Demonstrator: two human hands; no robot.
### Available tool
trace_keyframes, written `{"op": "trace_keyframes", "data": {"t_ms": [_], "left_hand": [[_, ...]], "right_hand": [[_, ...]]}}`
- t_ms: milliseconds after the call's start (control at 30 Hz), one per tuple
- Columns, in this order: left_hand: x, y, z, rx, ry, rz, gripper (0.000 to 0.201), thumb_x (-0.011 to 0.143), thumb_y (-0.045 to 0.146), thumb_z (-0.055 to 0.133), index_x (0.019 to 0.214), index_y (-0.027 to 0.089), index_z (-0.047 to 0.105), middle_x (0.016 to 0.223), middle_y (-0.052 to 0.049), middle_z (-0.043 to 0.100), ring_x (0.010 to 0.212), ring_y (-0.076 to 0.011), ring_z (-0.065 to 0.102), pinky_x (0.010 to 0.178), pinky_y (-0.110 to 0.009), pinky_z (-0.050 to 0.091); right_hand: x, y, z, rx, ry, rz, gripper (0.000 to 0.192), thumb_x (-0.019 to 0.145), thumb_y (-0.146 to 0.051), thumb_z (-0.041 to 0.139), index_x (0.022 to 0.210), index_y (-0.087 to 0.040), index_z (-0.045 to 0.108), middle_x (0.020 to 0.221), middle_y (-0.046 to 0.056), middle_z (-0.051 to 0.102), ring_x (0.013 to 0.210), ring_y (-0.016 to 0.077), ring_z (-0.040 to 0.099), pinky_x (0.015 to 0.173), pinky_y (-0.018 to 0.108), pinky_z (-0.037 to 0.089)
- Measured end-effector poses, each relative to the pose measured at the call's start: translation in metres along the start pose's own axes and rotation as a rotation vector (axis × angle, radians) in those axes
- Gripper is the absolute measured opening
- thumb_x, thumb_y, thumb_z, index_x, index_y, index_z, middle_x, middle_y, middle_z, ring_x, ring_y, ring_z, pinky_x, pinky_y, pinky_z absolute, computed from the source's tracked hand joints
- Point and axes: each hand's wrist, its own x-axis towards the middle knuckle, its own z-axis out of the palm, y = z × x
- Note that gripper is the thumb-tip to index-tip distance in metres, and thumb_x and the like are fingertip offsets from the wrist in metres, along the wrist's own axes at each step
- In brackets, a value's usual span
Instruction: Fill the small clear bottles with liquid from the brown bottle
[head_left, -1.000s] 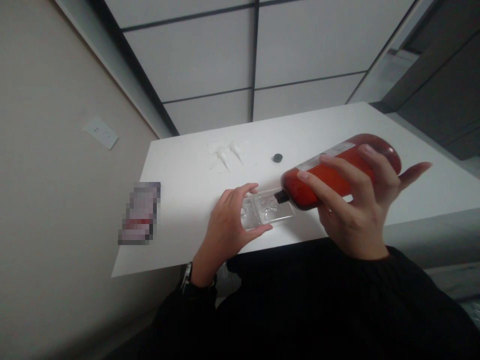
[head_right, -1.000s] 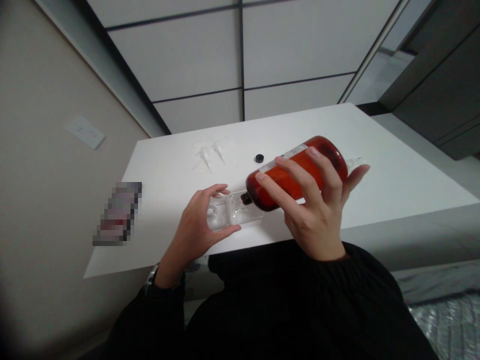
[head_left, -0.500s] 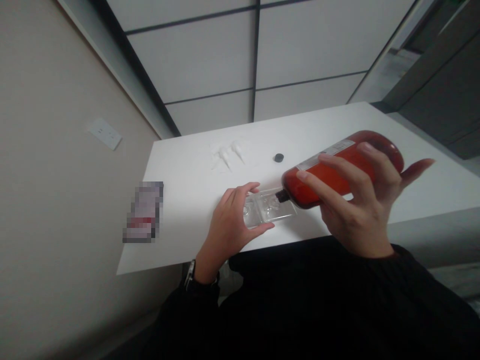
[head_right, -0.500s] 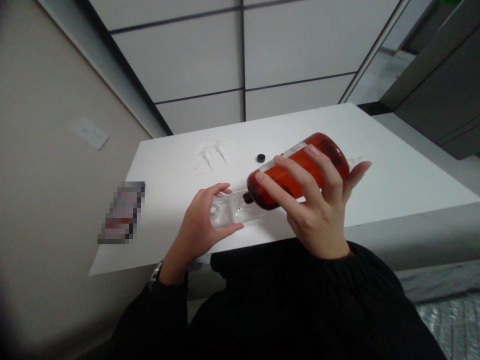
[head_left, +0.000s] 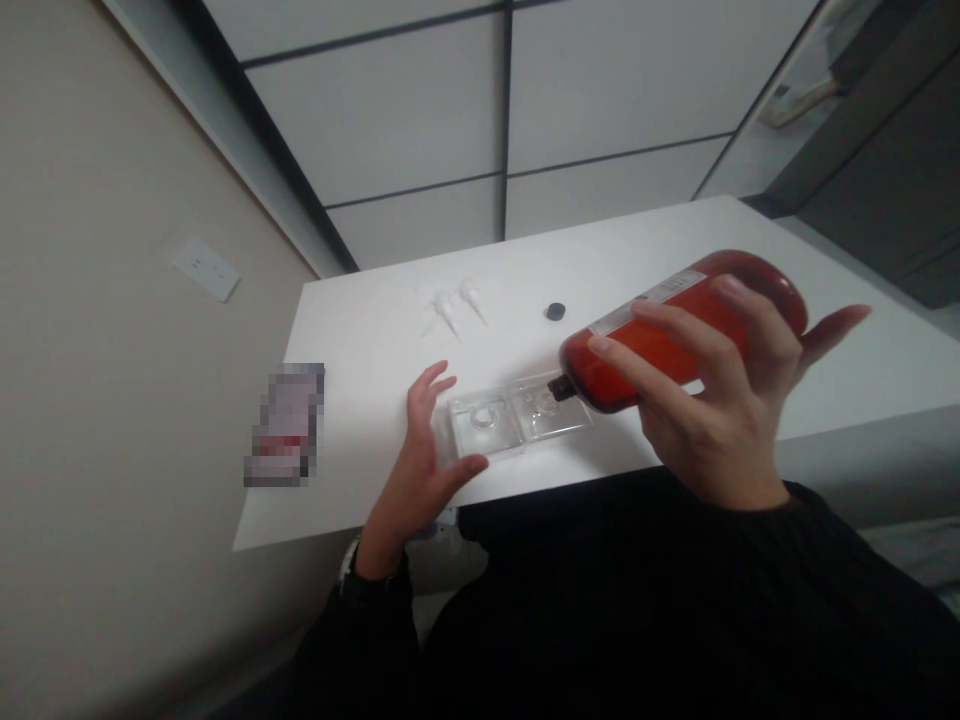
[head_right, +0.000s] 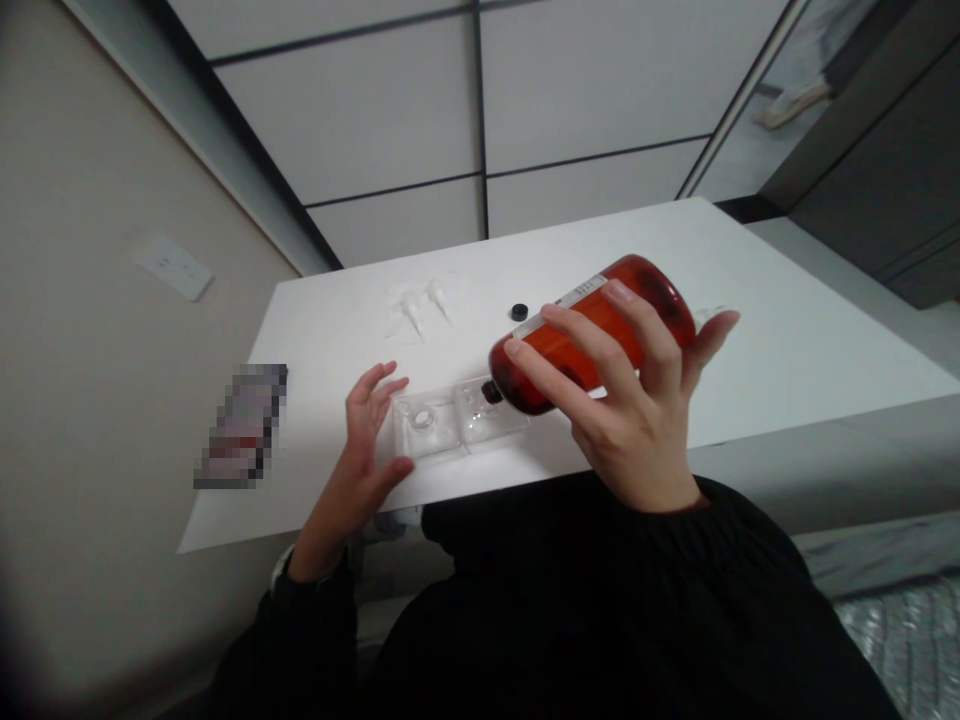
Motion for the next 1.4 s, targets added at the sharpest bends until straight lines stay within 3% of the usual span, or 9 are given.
{"op": "trace_keyframes", "data": {"t_ms": [100,200,367,567,900,1100,1400], "left_hand": [[-0.006,-0.007,0.004,0.005,-0.041,-0.051,0.105,0.085,0.059,0.078,0.162,0.031,0.012,0.167,-0.021,0.022,0.147,-0.0363,0.044,0.121,-0.058,0.04],[-0.005,-0.009,0.007,-0.012,-0.043,-0.045,0.107,0.084,0.049,0.083,0.162,0.032,0.011,0.167,-0.021,0.023,0.145,-0.0364,0.047,0.12,-0.06,0.041],[-0.003,-0.01,0.007,-0.026,-0.032,-0.016,0.109,0.084,0.045,0.084,0.163,0.033,0.01,0.165,-0.018,0.029,0.151,-0.038,0.039,0.122,-0.061,0.037],[-0.003,-0.008,0.007,-0.038,-0.056,-0.037,0.112,0.083,0.038,0.086,0.164,0.031,0.008,0.163,-0.018,0.034,0.152,-0.0368,0.037,0.125,-0.062,0.032],[-0.001,-0.007,0.006,-0.01,-0.092,-0.072,0.11,0.082,0.031,0.086,0.163,0.028,0.012,0.158,-0.018,0.042,0.146,-0.0368,0.045,0.123,-0.061,0.035],[-0.001,-0.004,0.005,-0.001,-0.099,-0.105,0.107,0.082,0.031,0.085,0.162,0.027,0.014,0.156,-0.017,0.046,0.144,-0.0356,0.048,0.122,-0.06,0.036],[0.0,-0.003,0.005,0.022,-0.097,-0.133,0.106,0.082,0.033,0.085,0.162,0.028,0.016,0.164,-0.017,0.038,0.149,-0.0379,0.043,0.123,-0.06,0.035]], "right_hand": [[0.001,0.0,0.001,-0.003,0.026,-0.041,0.053,0.093,-0.013,0.068,0.134,-0.046,0.065,0.139,-0.004,0.069,0.137,0.0338,0.056,0.122,0.077,0.023],[0.001,-0.001,0.0,-0.005,0.02,-0.057,0.053,0.094,-0.013,0.067,0.136,-0.046,0.064,0.139,-0.004,0.069,0.139,0.0341,0.055,0.122,0.077,0.023],[0.0,-0.003,-0.002,-0.004,-0.054,-0.029,0.059,0.098,-0.014,0.061,0.143,-0.052,0.056,0.144,-0.007,0.065,0.143,0.035,0.052,0.122,0.077,0.025],[0.003,-0.001,-0.002,0.006,-0.031,-0.066,0.062,0.096,-0.011,0.065,0.145,-0.049,0.056,0.143,-0.005,0.066,0.142,0.037,0.052,0.121,0.08,0.025],[0.013,0.006,-0.007,0.088,-0.1,-0.137,0.067,0.095,-0.008,0.063,0.146,-0.05,0.053,0.144,-0.004,0.066,0.141,0.0372,0.055,0.122,0.083,0.009],[0.023,0.014,-0.01,0.12,-0.151,-0.261,0.072,0.097,-0.006,0.061,0.153,-0.047,0.045,0.15,0.0,0.062,0.147,0.0339,0.05,0.126,0.078,0.006],[0.043,0.018,-0.018,0.161,-0.36,-0.378,0.083,0.099,-0.002,0.05,0.159,-0.055,0.024,0.165,-0.008,0.045,0.156,0.0268,0.038,0.133,0.064,0.01]]}}
